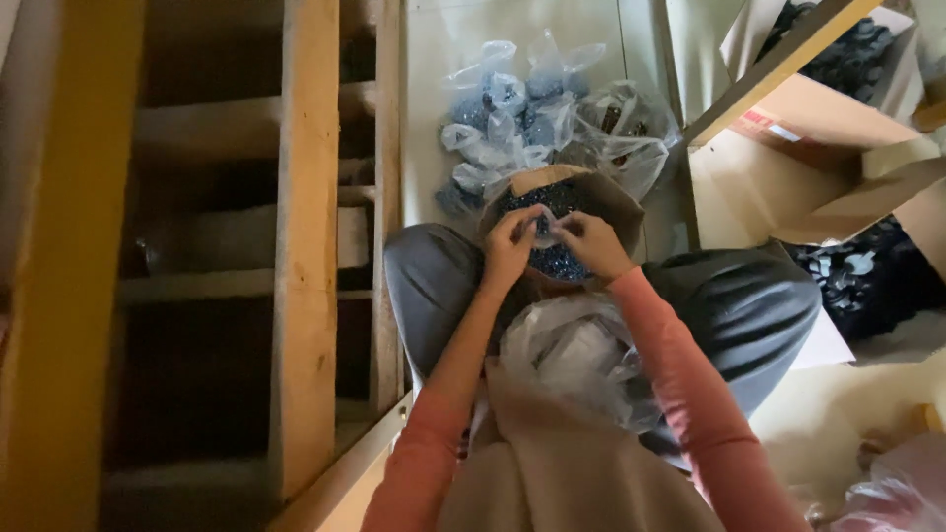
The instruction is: The person is sitting on the floor and packaging small blue mesh bags into larger clear plastic bags.
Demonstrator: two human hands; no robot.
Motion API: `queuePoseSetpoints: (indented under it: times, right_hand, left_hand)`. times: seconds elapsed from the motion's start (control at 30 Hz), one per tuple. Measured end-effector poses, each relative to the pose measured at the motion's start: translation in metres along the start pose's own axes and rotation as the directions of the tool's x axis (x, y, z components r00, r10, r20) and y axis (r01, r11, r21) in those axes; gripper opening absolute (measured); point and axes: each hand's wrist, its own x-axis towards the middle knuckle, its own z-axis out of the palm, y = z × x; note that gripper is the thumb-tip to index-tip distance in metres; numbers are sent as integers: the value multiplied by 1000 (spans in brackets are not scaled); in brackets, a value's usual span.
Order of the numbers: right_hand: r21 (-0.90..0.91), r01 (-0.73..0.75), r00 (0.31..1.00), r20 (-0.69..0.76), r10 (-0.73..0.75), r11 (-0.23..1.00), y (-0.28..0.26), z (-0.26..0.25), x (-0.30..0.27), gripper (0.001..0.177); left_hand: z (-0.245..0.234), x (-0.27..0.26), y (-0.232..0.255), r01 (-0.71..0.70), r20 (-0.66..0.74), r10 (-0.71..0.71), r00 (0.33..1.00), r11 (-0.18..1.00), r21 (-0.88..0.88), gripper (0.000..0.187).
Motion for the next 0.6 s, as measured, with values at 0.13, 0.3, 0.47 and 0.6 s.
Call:
queuePoseSetpoints:
  times: [0.13, 0.3, 0.47, 0.6]
  right_hand:
    - [-187, 77, 982, -154, -107, 979, -5, -5, 8, 24]
    - [-407, 195, 925, -226, -305, 892, -8, -16, 25, 25]
    - [-394, 250, 899, -244, -363, 885, -46, -46, 7, 14]
    - [-352, 271, 892, -258, -371, 896, -42, -34, -12, 9]
  left_hand:
    - [1, 7, 27, 138, -56, -138, 989, 990, 7, 13]
    - [-2, 46, 10, -49, -151, 52, 987, 999, 22, 12]
    - [-5, 56, 39, -8, -112, 60, 992, 908, 419, 12]
    - [-13, 30, 49, 43, -99, -2, 995, 913, 406, 13]
